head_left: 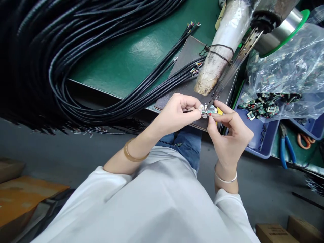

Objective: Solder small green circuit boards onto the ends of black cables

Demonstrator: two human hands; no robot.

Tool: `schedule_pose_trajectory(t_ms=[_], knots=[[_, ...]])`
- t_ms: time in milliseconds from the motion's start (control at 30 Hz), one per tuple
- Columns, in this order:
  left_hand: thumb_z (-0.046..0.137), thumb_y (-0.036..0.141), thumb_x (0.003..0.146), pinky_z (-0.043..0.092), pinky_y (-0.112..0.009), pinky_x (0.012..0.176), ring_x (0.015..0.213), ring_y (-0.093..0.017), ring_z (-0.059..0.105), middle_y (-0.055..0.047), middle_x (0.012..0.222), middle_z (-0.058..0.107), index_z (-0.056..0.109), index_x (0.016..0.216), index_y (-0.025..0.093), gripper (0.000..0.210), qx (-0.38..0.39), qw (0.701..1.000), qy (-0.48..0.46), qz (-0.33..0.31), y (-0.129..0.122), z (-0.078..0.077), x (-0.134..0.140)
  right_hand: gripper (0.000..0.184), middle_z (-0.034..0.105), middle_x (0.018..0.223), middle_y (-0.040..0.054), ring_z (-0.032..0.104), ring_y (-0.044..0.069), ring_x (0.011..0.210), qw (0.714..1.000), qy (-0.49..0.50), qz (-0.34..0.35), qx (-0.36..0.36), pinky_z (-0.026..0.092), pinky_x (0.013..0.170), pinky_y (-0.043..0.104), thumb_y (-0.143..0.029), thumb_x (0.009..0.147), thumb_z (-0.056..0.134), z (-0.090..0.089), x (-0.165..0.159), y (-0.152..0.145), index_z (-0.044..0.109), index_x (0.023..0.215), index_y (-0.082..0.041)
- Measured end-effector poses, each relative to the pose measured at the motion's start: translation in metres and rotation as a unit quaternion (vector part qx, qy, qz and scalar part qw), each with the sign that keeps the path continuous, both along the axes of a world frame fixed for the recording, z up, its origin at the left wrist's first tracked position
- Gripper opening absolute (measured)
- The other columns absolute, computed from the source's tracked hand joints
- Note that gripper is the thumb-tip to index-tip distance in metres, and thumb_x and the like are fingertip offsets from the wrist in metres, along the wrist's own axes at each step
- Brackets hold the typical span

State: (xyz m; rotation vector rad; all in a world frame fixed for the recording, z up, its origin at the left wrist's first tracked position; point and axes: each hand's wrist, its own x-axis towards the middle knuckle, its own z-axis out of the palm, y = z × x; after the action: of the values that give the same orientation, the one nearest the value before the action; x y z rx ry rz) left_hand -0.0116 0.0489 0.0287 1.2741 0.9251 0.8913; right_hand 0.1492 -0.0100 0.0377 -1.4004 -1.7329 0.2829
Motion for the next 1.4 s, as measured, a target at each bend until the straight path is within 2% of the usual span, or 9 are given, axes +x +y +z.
schedule_pose_trajectory(t_ms=[300, 633, 900, 1000, 1100, 1167, 1233, 1300, 1400], knots=[[0.062, 0.018, 0.073, 0.027, -0.02, 0.048, 0.051, -0.006, 0.035, 0.003, 0.054, 0.045, 0.063, 0.064, 0.013, 0.01, 0.043, 0.999, 0.017, 0.006, -0.005, 0.005, -0.001, 0.009, 0.075, 0.117, 0.0066, 0.075, 0.022, 0.103, 1.0, -0.011, 0.011, 0.013, 0.065, 0.079, 0.035, -0.013, 0.087, 0.063, 0.005, -0.001, 0.0, 0.063, 0.086, -0.022], [0.062, 0.016, 0.072, 0.027, -0.021, 0.048, 0.05, -0.005, 0.035, 0.004, 0.053, 0.043, 0.062, 0.063, 0.014, 0.01, 0.031, 0.999, 0.01, 0.003, -0.004, 0.005, -0.001, 0.011, 0.073, 0.124, 0.0067, 0.076, 0.02, 0.095, 1.0, -0.025, 0.009, 0.014, 0.065, 0.075, 0.035, -0.013, 0.088, 0.061, 0.005, -0.002, -0.003, 0.059, 0.086, -0.024], [0.059, 0.015, 0.076, 0.026, -0.021, 0.049, 0.05, -0.005, 0.034, 0.005, 0.052, 0.04, 0.06, 0.063, 0.013, 0.013, 0.027, 0.999, 0.028, -0.025, -0.005, 0.0, -0.002, 0.012, 0.075, 0.118, 0.0054, 0.076, 0.02, 0.095, 0.998, -0.053, 0.004, 0.044, 0.063, 0.073, 0.031, -0.012, 0.087, 0.064, 0.0, -0.003, -0.005, 0.058, 0.086, -0.023], [0.059, 0.015, 0.078, 0.027, -0.021, 0.049, 0.05, -0.005, 0.036, 0.004, 0.053, 0.043, 0.062, 0.065, 0.013, 0.014, 0.033, 0.998, 0.028, -0.043, -0.009, 0.0, -0.002, 0.01, 0.076, 0.112, 0.0048, 0.076, 0.019, 0.094, 0.997, -0.054, -0.023, 0.043, 0.062, 0.07, 0.028, -0.014, 0.089, 0.064, 0.001, -0.001, -0.007, 0.059, 0.09, -0.023], [0.061, 0.016, 0.08, 0.03, -0.02, 0.049, 0.052, -0.006, 0.041, 0.003, 0.057, 0.052, 0.067, 0.072, 0.012, 0.011, 0.04, 0.997, 0.032, -0.064, -0.018, 0.0, -0.004, 0.008, 0.074, 0.091, -0.0004, 0.074, 0.014, 0.079, 0.998, -0.035, -0.06, 0.007, 0.06, 0.066, 0.025, -0.02, 0.089, 0.067, 0.002, 0.003, -0.01, 0.06, 0.092, -0.024], [0.065, 0.017, 0.081, 0.036, -0.019, 0.051, 0.056, -0.006, 0.047, 0.002, 0.065, 0.06, 0.069, 0.079, 0.013, 0.006, 0.049, 0.998, 0.029, -0.039, -0.026, -0.001, -0.004, 0.009, 0.068, 0.079, -0.0035, 0.07, 0.012, 0.069, 0.997, 0.006, -0.073, -0.007, 0.059, 0.064, 0.025, -0.022, 0.088, 0.07, 0.0, 0.005, -0.012, 0.061, 0.089, -0.024], [0.069, 0.02, 0.082, 0.045, -0.018, 0.059, 0.063, -0.007, 0.055, 0.0, 0.072, 0.066, 0.07, 0.084, 0.014, 0.007, 0.057, 0.998, -0.003, 0.013, -0.032, -0.004, -0.005, 0.01, 0.064, 0.076, -0.0033, 0.068, 0.012, 0.069, 0.995, 0.065, -0.073, 0.011, 0.059, 0.062, 0.024, -0.021, 0.087, 0.07, -0.007, 0.005, -0.014, 0.061, 0.086, -0.023], [0.069, 0.025, 0.085, 0.047, -0.016, 0.058, 0.06, -0.006, 0.057, 0.001, 0.07, 0.067, 0.069, 0.084, 0.014, 0.011, 0.03, 0.997, -0.067, 0.04, -0.036, -0.008, -0.006, 0.011, 0.065, 0.077, -0.0022, 0.069, 0.013, 0.073, 0.992, 0.088, -0.056, 0.066, 0.059, 0.063, 0.024, -0.017, 0.086, 0.071, -0.016, 0.004, -0.016, 0.062, 0.087, -0.023], [0.068, 0.033, 0.088, 0.031, -0.015, 0.037, 0.038, -0.002, 0.042, 0.003, 0.057, 0.061, 0.064, 0.085, 0.014, 0.02, -0.082, 0.984, -0.155, 0.001, -0.037, -0.013, -0.009, 0.016, 0.07, 0.081, -0.0019, 0.072, 0.013, 0.074, 0.991, 0.032, -0.025, 0.13, 0.059, 0.066, 0.024, -0.013, 0.083, 0.073, -0.029, 0.003, -0.024, 0.064, 0.092, -0.023]])
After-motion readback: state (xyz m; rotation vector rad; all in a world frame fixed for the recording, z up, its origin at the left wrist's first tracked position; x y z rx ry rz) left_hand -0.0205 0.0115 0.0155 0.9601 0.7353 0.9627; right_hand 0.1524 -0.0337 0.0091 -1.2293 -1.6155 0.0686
